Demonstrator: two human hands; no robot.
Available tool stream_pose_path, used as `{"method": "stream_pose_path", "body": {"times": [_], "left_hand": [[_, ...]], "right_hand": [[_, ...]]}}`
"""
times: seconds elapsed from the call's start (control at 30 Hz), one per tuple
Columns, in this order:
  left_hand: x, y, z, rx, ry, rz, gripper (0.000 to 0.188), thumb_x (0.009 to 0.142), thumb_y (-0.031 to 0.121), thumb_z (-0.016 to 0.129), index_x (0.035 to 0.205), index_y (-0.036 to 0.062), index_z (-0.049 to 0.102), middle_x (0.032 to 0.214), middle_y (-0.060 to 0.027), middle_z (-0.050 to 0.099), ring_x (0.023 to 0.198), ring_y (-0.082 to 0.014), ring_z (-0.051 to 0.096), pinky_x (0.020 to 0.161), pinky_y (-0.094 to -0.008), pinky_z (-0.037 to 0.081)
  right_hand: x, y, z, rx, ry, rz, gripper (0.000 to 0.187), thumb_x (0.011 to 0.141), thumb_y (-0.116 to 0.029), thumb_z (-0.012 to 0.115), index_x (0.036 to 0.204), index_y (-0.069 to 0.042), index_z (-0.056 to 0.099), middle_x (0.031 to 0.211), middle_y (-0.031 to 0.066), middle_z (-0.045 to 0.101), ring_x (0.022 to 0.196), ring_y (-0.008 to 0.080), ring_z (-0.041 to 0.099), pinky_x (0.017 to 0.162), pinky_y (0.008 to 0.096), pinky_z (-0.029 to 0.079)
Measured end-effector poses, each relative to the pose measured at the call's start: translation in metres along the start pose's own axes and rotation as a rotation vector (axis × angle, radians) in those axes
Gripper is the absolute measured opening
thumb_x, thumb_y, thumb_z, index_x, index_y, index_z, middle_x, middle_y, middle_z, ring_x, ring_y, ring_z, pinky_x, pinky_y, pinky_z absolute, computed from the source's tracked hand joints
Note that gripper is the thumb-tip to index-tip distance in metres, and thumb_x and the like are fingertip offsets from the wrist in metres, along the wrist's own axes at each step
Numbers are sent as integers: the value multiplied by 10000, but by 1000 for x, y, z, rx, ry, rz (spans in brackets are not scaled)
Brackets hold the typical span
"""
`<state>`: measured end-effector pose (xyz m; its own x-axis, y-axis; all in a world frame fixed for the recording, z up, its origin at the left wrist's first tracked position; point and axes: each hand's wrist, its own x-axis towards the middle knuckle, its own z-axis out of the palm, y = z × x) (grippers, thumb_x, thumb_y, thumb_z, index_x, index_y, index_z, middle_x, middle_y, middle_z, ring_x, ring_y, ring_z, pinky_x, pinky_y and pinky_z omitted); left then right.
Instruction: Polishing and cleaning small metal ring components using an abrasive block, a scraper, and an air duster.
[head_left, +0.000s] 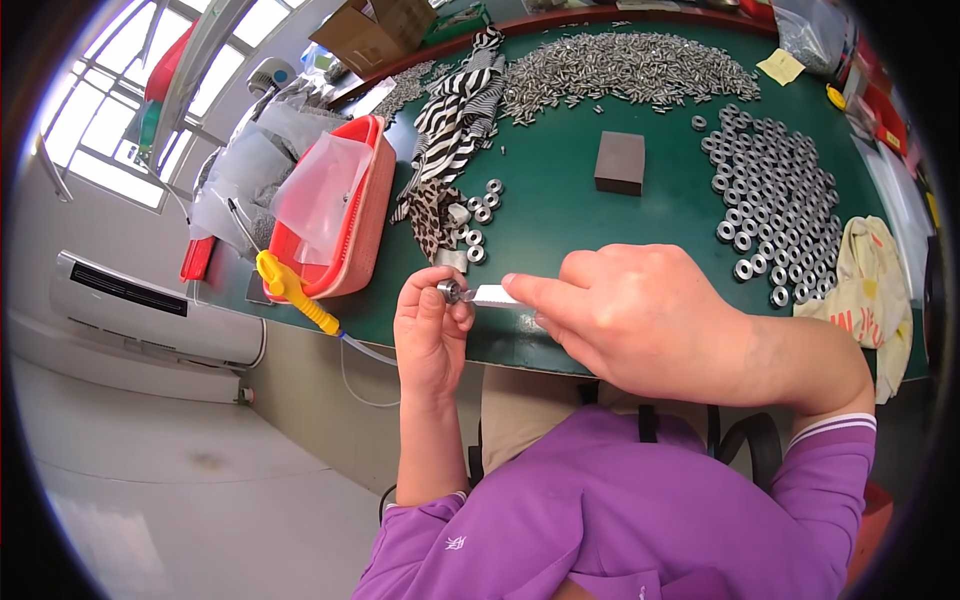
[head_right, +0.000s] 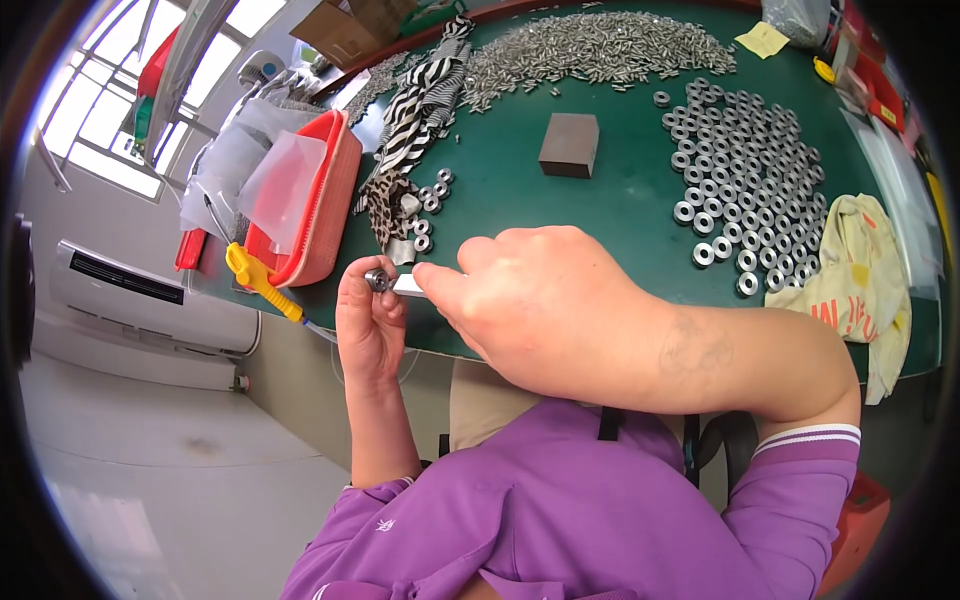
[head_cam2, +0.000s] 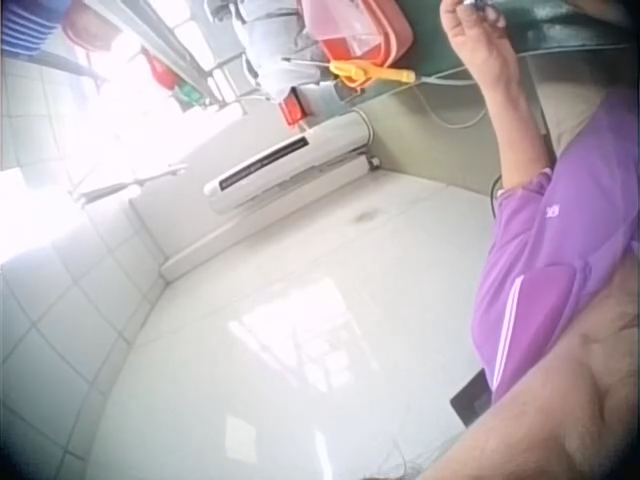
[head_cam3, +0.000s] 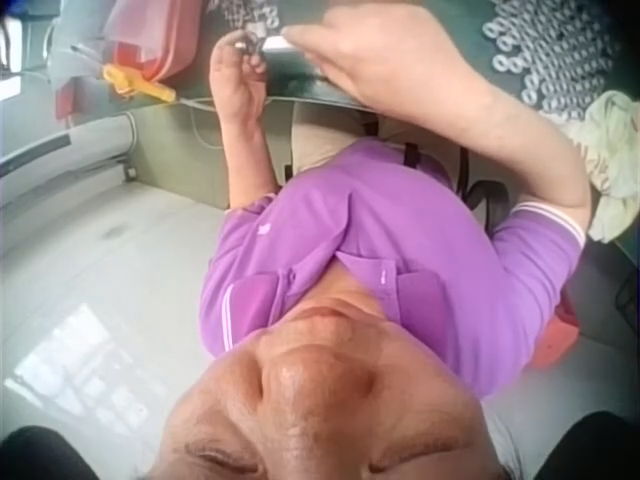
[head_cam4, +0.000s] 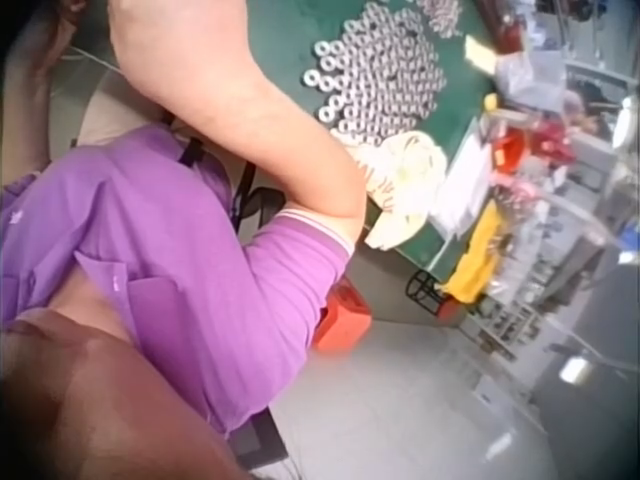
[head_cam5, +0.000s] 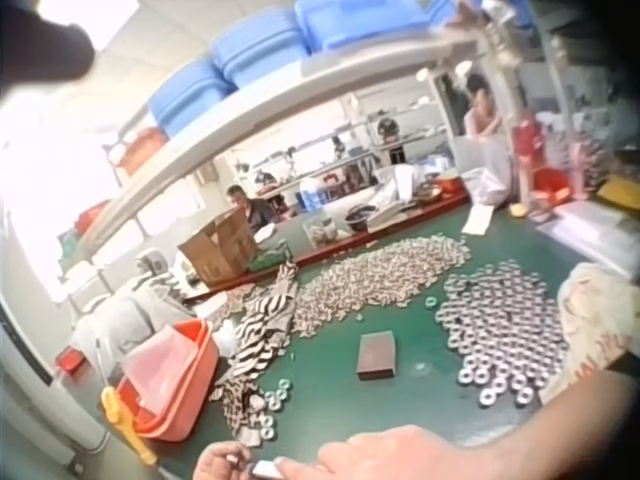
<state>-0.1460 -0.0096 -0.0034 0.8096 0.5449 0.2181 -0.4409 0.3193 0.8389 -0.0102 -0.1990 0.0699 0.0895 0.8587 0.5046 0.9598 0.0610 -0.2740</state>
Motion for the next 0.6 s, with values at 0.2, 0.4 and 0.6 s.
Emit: {"method": "stream_pose_path", "body": {"times": [0.2, 0.4, 0.6], "left_hand": [[0, -1, 0, -28, -11, -22, 245, 896, 214, 574, 1057, 32, 539, 917, -76, 542, 686, -93, 501, 598, -199, 418], [-1, -3, 2, -7, 4, -31, 244, 895, 220, 575, 1045, 30, 547, 898, -73, 543, 674, -93, 494, 589, -197, 412], [1, -5, 0, -8, -4, -54, 250, 907, 237, 557, 1030, 20, 552, 868, -71, 546, 654, -90, 479, 554, -199, 392]], "right_hand": [[0, -1, -1, 5, -21, -6, 162, 758, -118, 565, 908, -56, 582, 661, 86, 548, 604, 242, 594, 535, 349, 479], [-4, -5, 4, -71, -31, 16, 236, 720, -118, 573, 945, -49, 593, 699, 67, 557, 641, 224, 596, 540, 334, 481], [-4, -3, 11, -205, 123, -64, 256, 721, -144, 561, 954, -64, 629, 693, 13, 513, 663, 171, 540, 565, 301, 457]]}}
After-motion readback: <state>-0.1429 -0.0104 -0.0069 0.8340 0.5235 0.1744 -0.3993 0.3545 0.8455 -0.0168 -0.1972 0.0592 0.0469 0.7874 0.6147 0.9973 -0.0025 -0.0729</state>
